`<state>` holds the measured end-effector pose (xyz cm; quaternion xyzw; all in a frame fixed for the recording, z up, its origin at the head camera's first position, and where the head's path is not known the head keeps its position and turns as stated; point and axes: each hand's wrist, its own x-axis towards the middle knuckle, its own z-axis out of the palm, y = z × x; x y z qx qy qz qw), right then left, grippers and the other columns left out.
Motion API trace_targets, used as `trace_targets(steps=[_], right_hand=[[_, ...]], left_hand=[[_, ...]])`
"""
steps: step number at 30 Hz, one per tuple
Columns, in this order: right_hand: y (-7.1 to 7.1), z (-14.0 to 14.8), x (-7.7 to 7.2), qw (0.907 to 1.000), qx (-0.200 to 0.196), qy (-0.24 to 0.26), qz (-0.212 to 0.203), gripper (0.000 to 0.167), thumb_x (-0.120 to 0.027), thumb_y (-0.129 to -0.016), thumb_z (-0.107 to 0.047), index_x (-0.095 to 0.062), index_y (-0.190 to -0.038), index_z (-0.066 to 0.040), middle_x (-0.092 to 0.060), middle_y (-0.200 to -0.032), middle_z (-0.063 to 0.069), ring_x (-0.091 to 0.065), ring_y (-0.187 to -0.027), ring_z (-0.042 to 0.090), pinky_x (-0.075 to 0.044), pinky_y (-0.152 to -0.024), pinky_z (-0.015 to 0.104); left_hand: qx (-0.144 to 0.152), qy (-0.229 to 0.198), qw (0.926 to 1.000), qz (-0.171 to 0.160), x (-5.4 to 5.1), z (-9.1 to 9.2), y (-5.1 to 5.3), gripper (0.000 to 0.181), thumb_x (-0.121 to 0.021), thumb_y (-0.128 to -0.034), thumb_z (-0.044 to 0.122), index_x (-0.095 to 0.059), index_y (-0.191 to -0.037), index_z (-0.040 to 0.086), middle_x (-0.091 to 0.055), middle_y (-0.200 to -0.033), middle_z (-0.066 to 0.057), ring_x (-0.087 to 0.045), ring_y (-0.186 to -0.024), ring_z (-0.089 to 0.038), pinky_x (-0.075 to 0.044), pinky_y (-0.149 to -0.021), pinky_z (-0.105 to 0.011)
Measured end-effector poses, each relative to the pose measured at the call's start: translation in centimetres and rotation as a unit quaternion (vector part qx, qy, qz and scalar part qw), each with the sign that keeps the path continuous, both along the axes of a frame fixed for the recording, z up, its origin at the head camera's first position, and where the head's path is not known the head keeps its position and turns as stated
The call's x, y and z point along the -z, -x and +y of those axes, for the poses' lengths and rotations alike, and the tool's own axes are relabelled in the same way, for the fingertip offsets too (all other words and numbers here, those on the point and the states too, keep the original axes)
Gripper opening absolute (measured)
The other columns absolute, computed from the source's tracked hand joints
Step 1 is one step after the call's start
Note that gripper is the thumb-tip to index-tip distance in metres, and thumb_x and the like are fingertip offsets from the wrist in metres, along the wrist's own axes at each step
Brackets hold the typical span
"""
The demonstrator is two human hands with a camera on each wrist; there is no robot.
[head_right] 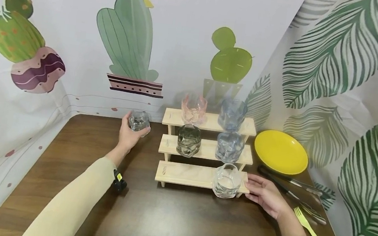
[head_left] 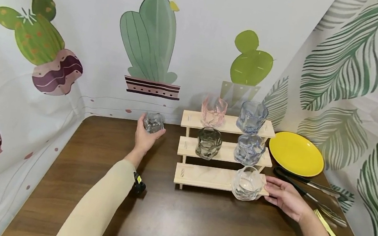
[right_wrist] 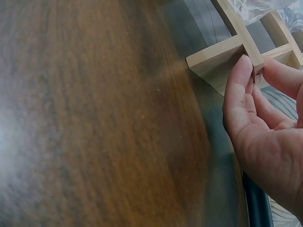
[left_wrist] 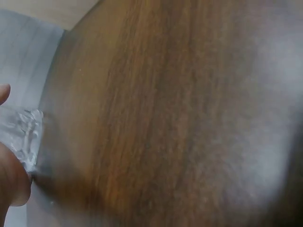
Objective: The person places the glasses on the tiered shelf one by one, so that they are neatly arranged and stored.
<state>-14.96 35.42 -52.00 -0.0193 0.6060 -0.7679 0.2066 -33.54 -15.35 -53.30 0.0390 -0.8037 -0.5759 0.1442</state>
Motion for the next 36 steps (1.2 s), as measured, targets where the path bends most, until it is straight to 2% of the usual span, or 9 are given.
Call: trace_targets(steps=[3, 7, 16, 21, 28, 36], right_hand=[[0.0, 0.0, 0.0, 1.0, -0.003, 0.003, 0.0, 0.029, -0.053, -0.107, 0.0, -0.061, -0.126, -0.021, -0.069, -0.117, 0.0, -0.068, -0.099, 0.013, -0.059, -0.086, 0.031], [0.1, 0.0, 0.0, 1.0, -0.002, -0.002, 0.004, 0.029, -0.053, -0.107, -0.001, -0.06, -0.127, -0.02, -0.069, -0.118, 0.0, -0.068, -0.1, 0.013, -0.059, -0.085, 0.031], [0.1, 0.1, 0.0, 0.9999, 0.0, -0.016, 0.005, 0.029, -0.052, -0.107, -0.001, -0.056, -0.132, -0.015, -0.069, -0.119, 0.0, -0.068, -0.102, 0.014, -0.059, -0.087, 0.031], [0.0, 0.1, -0.2, 0.9997, 0.006, -0.024, 0.001, 0.028, -0.053, -0.107, -0.001, -0.056, -0.132, -0.014, -0.069, -0.118, 0.0, -0.068, -0.101, 0.013, -0.059, -0.086, 0.031], [0.0, 0.0, -0.1, 0.9995, 0.015, -0.027, -0.002, 0.028, -0.055, -0.106, -0.001, -0.056, -0.131, -0.014, -0.068, -0.117, 0.001, -0.068, -0.099, 0.014, -0.06, -0.085, 0.031], [0.0, -0.1, -0.1, 0.9999, 0.007, -0.01, 0.001, 0.028, -0.055, -0.106, 0.0, -0.06, -0.125, -0.02, -0.069, -0.117, 0.0, -0.068, -0.099, 0.013, -0.06, -0.085, 0.031]], left_hand=[[-0.014, 0.003, 0.9996, -0.024, 0.4, -0.1, 0.3, 0.099, -0.092, -0.0798, 0.021, -0.032, -0.159, 0.015, -0.045, -0.156, -0.013, -0.045, -0.14, -0.032, -0.043, -0.112, -0.047], [-0.021, 0.032, 0.9985, -0.039, 0.6, -0.4, 0.6, 0.097, -0.092, -0.08, 0.028, -0.035, -0.158, 0.015, -0.048, -0.154, -0.013, -0.046, -0.14, -0.032, -0.038, -0.115, -0.046], [-0.022, 0.062, 0.9966, -0.049, 0.2, -1.0, 0.5, 0.095, -0.094, -0.0774, 0.034, -0.041, -0.155, 0.015, -0.052, -0.149, -0.016, -0.05, -0.136, -0.034, -0.041, -0.113, -0.049], [-0.029, 0.072, 0.9961, -0.04, -0.1, -1.3, 0.3, 0.094, -0.095, -0.0755, 0.034, -0.045, -0.152, 0.014, -0.056, -0.145, -0.016, -0.053, -0.133, -0.033, -0.043, -0.111, -0.047], [-0.038, 0.082, 0.9957, -0.019, -0.9, -1.8, -0.3, 0.094, -0.097, -0.0727, 0.038, -0.049, -0.15, 0.014, -0.064, -0.135, -0.017, -0.061, -0.123, -0.032, -0.048, -0.104, -0.048], [-0.024, 0.095, 0.9952, -0.008, -2.1, -2.4, -2.0, 0.096, -0.098, -0.0679, 0.043, -0.052, -0.148, 0.017, -0.065, -0.129, -0.015, -0.062, -0.115, -0.03, -0.051, -0.097, -0.048]])
